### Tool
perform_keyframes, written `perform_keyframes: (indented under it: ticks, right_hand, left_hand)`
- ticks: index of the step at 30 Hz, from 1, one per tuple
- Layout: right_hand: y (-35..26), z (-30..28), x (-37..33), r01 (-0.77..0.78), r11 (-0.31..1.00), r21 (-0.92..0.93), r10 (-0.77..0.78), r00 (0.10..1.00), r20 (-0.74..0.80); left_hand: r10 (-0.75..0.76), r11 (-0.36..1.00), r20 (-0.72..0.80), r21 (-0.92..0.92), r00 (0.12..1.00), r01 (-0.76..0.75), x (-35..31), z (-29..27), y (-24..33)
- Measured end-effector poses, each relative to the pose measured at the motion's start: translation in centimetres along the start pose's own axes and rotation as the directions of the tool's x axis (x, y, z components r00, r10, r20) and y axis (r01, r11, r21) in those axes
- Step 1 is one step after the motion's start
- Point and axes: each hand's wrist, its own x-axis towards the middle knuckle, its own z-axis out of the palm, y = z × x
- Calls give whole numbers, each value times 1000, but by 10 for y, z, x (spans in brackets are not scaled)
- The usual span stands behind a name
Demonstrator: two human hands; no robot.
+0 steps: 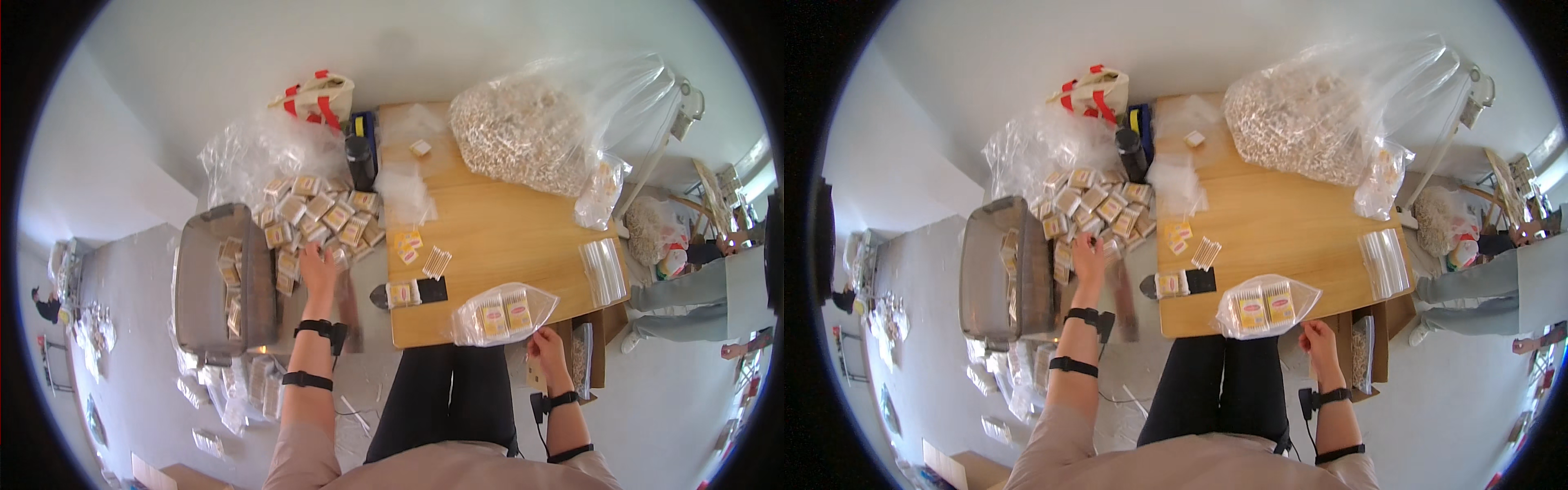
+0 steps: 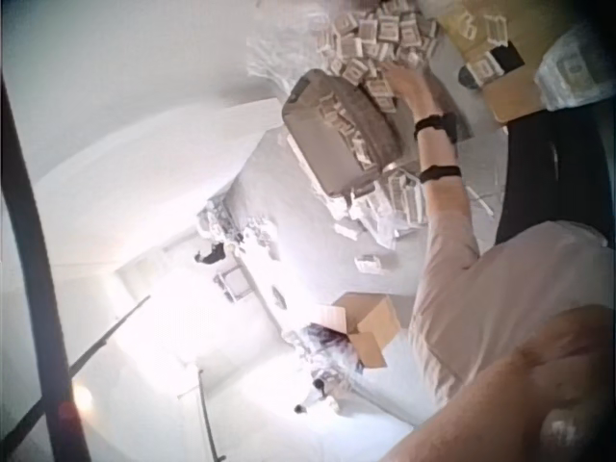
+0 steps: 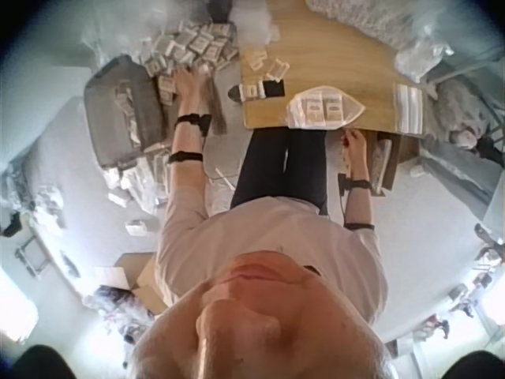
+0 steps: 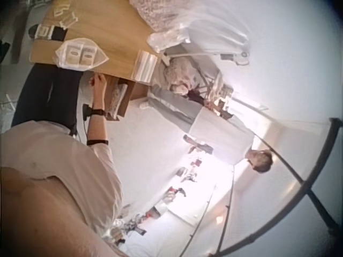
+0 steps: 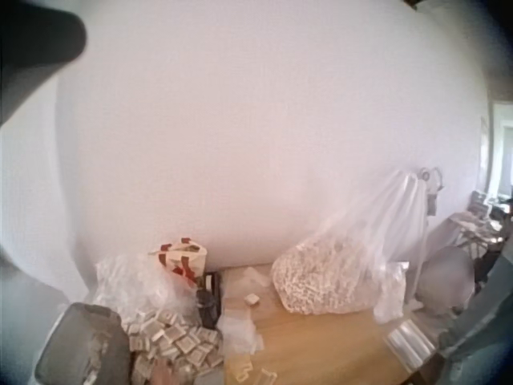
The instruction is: Packing cotton swabs into small plastic bags and organizing them into a box.
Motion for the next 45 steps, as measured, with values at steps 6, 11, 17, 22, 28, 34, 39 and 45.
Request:
perform_keyframes:
  ticks: [6,11,17,22,28,34,39,45]
  right_hand:
    - [34,-20,-17,-66,998,-7,66,995,-71]
    - [66,-36,-25,-140,990,27,142,977,-160]
    - [72,-47,-42,-278,961,1,269,928,-258]
    - [63,-48,-19,-214,973,-89,199,967,-161]
    - [-44,-39,-7,248,968,-46,-251,930,-267]
    - [-231,-1,-42,864,482,147,-868,493,-52]
    - [-318,24,-125,750,443,491,-849,527,-38]
    - [-268,-139,-83,625,87,775,-667,614,-421]
  left_hand:
    - [44,999,-125,27,991,-41,203,9,22]
    - [-288,937,-282,114,915,330,334,30,-28]
    - [-212,953,-261,-267,942,141,381,10,-11]
    - [-190,541,-412,-801,891,-255,388,-127,72]
    - [283,665,-618,-425,734,-614,279,-259,229]
    - [946,130,-256,-264,200,-956,82,-240,400]
    - [985,-90,65,-589,-158,-803,-74,-198,493]
    - [992,-125,-72,-611,-102,-782,-167,-218,460]
